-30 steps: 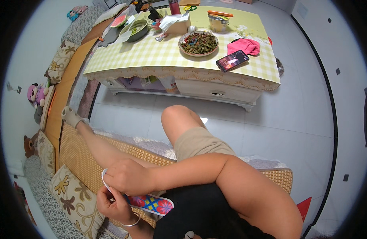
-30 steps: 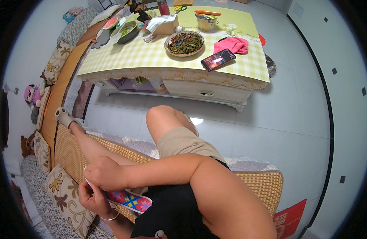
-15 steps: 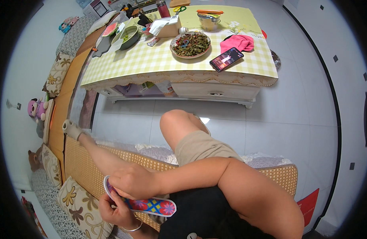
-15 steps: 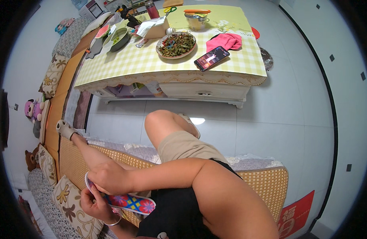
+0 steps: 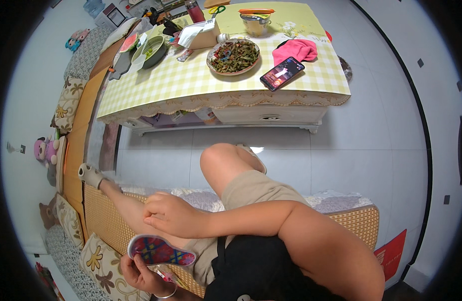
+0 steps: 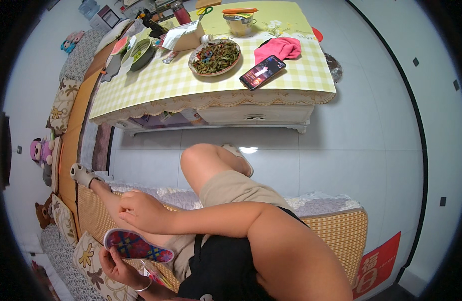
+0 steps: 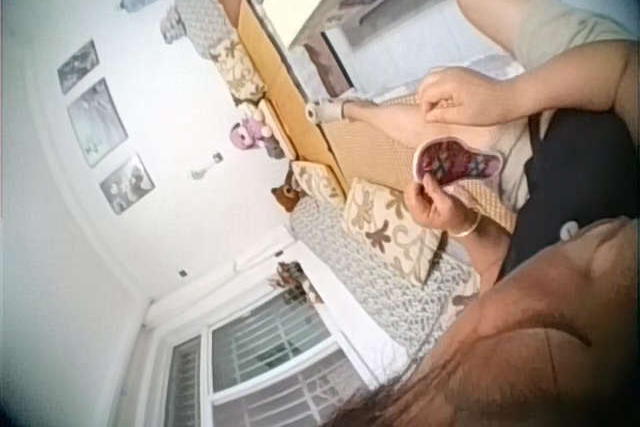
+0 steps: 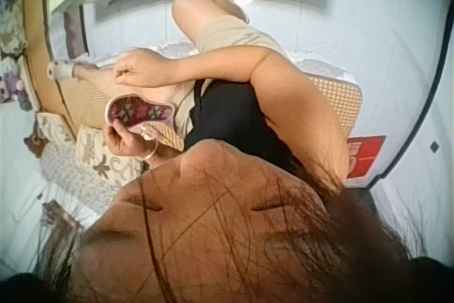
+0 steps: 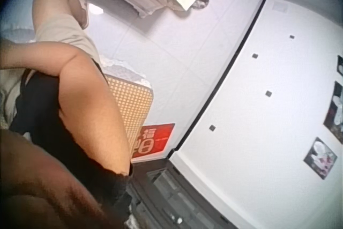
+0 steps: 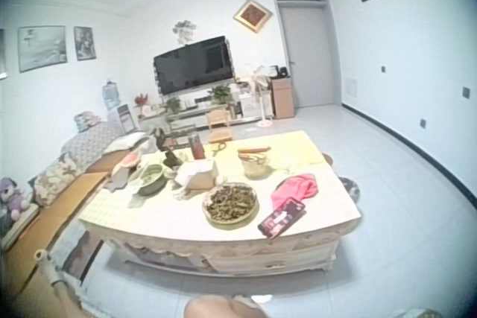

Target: The person sews a colorful decorative pattern onto a shoe insole by hand with a needle and pink thread.

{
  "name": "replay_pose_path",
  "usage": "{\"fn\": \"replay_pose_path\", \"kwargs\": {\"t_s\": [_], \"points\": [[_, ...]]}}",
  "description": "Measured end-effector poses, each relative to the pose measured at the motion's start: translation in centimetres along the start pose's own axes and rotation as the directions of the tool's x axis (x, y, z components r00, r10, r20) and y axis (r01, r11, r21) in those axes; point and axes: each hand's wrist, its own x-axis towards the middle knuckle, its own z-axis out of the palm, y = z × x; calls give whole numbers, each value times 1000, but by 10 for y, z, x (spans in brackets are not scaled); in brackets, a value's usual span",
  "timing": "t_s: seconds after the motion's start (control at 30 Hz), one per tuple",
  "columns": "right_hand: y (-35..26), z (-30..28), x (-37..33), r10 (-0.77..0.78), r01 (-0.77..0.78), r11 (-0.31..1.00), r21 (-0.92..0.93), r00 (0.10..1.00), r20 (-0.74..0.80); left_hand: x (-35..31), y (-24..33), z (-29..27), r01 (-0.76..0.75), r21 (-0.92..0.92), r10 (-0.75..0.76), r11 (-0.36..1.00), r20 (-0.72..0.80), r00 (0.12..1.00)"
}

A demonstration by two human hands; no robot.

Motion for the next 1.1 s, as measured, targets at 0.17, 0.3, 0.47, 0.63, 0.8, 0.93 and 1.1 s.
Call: {"fn": "replay_pose_path", "kwargs": {"t_s": [0.17,0.3,0.47,0.63,0.8,0.93,1.1], "points": [[24,-1,-11,405,-592,679,435,795,450,0,-14,12,123,-210,-89,970,167,982],[35,8,-20,413,-749,358,558,663,624,2,-16,24,203,-266,-125,942,284,951],[49,8,-22,442,-745,218,631,652,617,13,-14,43,254,-218,-175,942,328,928],[58,-2,-22,489,-752,158,640,622,611,20,-19,55,279,-148,-205,949,383,901],[59,-17,-14,506,-728,6,686,594,626,27,-18,71,275,-138,-195,951,423,885],[60,-26,-11,515,-726,-32,687,577,634,29,-20,79,312,-151,-214,938,455,864],[68,-25,-14,491,-699,-92,709,588,643,31,-24,83,332,-166,-214,929,490,845]]}}
